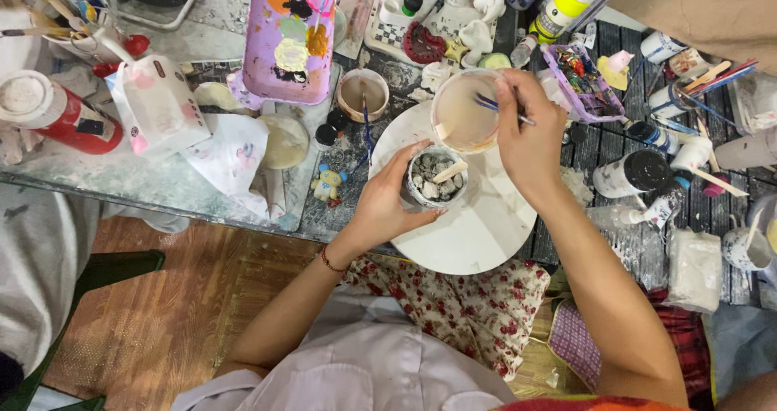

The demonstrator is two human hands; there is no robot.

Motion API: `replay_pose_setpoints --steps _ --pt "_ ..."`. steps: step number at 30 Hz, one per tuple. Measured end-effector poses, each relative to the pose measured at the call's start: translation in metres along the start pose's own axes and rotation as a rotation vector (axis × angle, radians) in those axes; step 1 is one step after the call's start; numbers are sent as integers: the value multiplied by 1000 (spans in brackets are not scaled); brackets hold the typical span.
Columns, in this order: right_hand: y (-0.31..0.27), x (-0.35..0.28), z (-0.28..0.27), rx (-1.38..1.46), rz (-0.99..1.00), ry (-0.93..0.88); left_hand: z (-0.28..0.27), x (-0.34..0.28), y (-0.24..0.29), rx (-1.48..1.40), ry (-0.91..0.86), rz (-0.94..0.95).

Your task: The person mixes a gray paste-like substance in a small container using a wooden stick. They add liquid from a nearby cup and continue stirring to achieve a consistent texture.

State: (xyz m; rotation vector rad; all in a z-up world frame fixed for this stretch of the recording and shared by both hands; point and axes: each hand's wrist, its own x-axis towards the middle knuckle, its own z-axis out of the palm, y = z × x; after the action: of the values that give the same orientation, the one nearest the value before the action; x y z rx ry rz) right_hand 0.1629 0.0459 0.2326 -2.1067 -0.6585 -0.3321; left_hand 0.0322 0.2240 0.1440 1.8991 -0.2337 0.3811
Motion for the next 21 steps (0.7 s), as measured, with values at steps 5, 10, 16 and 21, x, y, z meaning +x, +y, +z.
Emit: replay_pose_setpoints --steps 5,10,16,21 --pt "2 -9 -5 -88 -135 19 -1 0 1 -7 -20 -28" --pt "-1 -11 -11 -118 -166 17 -1 0 3 -12 -4 -8" --pt "-7 -14 -16 -164 -219 23 0 0 3 17 16 19" --pt "-10 -20 -20 -248 -239 36 1 -1 3 19 14 16"
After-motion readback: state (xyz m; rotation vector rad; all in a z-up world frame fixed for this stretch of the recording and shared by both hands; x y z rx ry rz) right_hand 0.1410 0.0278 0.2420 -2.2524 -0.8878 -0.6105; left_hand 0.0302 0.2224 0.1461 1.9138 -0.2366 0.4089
